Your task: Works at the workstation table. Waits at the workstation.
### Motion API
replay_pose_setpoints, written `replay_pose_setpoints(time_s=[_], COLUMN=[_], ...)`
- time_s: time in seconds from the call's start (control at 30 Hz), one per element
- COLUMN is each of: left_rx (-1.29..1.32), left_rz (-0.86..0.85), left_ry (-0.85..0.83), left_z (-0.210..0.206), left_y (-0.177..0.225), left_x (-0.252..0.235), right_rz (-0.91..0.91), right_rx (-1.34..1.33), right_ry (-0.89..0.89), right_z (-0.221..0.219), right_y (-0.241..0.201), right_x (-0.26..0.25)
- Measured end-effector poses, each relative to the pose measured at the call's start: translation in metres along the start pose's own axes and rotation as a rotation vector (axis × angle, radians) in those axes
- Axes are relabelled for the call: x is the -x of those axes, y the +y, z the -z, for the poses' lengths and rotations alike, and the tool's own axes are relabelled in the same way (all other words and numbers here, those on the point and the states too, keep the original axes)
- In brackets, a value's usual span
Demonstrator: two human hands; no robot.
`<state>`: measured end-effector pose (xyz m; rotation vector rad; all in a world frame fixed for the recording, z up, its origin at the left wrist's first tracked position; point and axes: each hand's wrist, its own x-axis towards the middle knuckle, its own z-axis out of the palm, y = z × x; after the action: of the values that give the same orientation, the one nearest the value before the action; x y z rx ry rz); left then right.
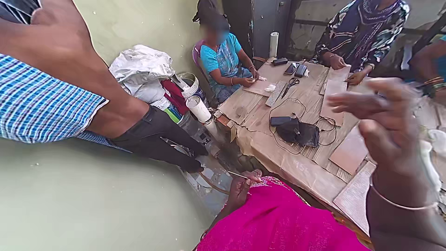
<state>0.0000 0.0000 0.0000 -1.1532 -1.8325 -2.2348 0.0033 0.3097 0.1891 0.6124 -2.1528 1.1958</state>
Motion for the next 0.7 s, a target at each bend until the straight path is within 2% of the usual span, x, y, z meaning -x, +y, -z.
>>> replay_pose_setpoints(time_s=[0.07, 0.13, 0.2, 0.27, 0.33, 0.5, 0.7], left_rx=[-0.022, -0.045, -0.052, -0.065, -0.048, -0.028, -0.025], left_rz=[0.024, 0.048, 0.066, 0.09, 0.083, 0.059, 0.052], left_ry=[-0.014, -0.034, -0.058, -0.093, -0.136, -0.242, -0.353], left_z=[0.009, 0.017, 0.023, 0.025, 0.021, -0.007, -0.048], left_y=[0.001, 0.002, 0.003, 0.002, -0.001, -0.006, -0.014], left_x=[0.003, 0.006, 0.007, 0.007, 0.003, -0.014, -0.038], right_rz=[-0.321, -0.648, -0.819, -0.953, -1.057, -1.364, -1.81], right_rx=[0.147, 0.087, 0.021, 0.024, 0.095, 0.297, 0.439], right_ry=[-0.289, -0.627, -0.866, -0.961, -0.943, -0.658, -0.323], right_z=[-0.048, -0.087, -0.11, -0.115, -0.102, -0.029, 0.039], right_y=[0.049, 0.085, 0.108, 0.115, 0.125, 0.14, 0.118], right_x=[0.041, 0.08, 0.126, 0.167, 0.2, 0.291, 0.421])
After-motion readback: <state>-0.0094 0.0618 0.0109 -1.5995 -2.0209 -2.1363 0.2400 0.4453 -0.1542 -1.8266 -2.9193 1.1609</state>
